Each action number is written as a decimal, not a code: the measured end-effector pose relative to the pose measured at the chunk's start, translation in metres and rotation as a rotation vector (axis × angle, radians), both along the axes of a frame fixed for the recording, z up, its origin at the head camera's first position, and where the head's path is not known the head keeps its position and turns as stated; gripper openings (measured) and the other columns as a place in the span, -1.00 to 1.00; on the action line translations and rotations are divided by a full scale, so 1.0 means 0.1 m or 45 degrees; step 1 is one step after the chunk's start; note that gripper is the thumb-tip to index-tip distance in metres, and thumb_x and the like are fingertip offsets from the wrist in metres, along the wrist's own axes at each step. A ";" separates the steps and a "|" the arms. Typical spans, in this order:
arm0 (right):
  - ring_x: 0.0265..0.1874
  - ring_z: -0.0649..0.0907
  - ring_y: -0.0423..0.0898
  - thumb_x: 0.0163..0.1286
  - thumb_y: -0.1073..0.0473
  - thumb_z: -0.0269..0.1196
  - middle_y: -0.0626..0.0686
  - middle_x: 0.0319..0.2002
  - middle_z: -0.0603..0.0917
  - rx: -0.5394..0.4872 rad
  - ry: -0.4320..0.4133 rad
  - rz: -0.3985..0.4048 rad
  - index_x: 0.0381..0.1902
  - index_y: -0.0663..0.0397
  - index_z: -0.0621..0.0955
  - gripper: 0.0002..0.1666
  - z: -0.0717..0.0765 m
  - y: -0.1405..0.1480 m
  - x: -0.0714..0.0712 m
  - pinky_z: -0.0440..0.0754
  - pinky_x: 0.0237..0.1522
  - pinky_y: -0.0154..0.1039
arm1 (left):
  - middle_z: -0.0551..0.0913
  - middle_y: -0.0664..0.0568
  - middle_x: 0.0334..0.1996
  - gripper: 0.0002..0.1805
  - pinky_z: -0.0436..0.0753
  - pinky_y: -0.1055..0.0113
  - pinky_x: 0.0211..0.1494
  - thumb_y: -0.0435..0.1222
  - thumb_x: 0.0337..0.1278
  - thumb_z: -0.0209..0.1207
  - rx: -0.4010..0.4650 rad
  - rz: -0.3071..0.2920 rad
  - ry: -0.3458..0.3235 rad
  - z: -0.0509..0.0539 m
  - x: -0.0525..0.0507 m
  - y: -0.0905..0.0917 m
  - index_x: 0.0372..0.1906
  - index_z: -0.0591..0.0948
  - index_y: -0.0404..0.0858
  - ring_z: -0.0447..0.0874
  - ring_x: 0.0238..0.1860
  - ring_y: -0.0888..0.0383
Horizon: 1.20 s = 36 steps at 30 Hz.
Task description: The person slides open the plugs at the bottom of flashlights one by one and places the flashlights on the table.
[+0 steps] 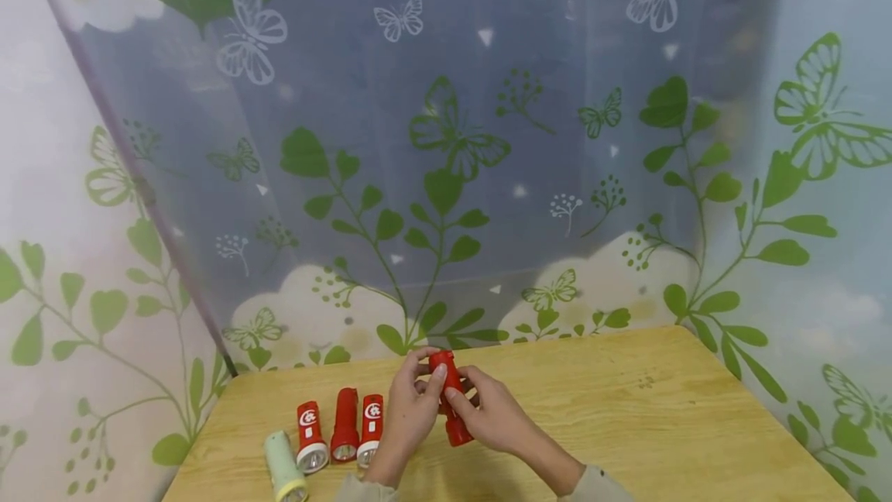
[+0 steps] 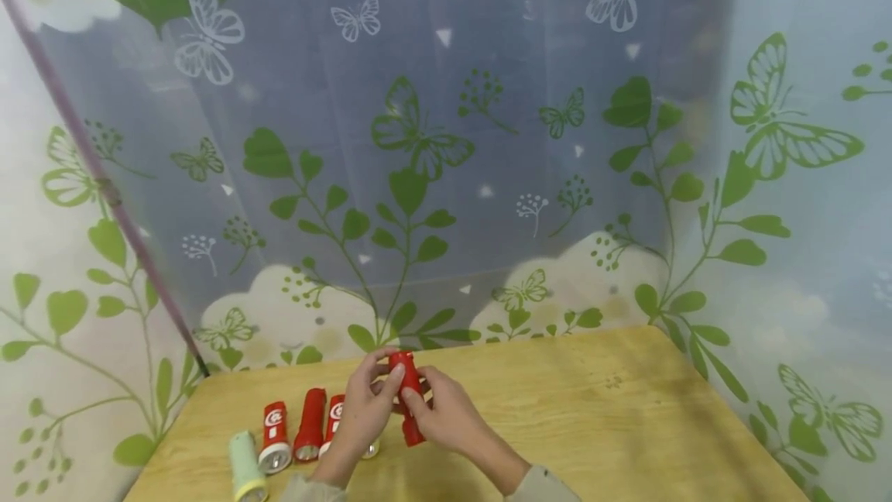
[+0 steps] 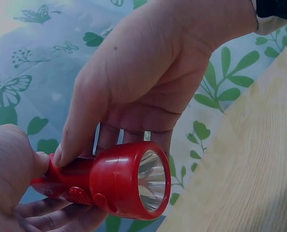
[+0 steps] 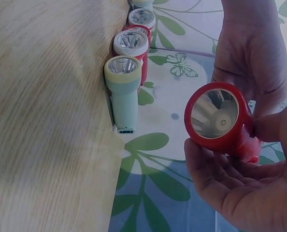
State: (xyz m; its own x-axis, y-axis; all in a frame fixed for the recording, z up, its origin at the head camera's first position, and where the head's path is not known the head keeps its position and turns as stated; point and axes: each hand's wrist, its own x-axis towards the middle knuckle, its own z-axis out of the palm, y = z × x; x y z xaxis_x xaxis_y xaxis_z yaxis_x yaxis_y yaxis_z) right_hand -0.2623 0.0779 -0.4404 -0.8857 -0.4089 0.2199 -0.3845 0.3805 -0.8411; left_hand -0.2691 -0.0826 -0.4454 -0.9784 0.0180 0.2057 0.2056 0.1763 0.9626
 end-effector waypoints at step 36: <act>-0.41 0.63 -0.19 0.57 0.08 0.13 0.19 -0.08 0.70 0.055 -0.025 0.103 0.43 0.15 0.45 -0.45 -0.03 0.03 0.01 0.66 -0.42 -0.34 | 0.55 -0.30 0.05 -0.61 0.78 0.24 -0.25 -0.25 0.56 -0.01 -0.005 -0.120 -0.082 0.00 0.02 -0.06 0.35 0.44 -0.22 0.72 -0.24 0.11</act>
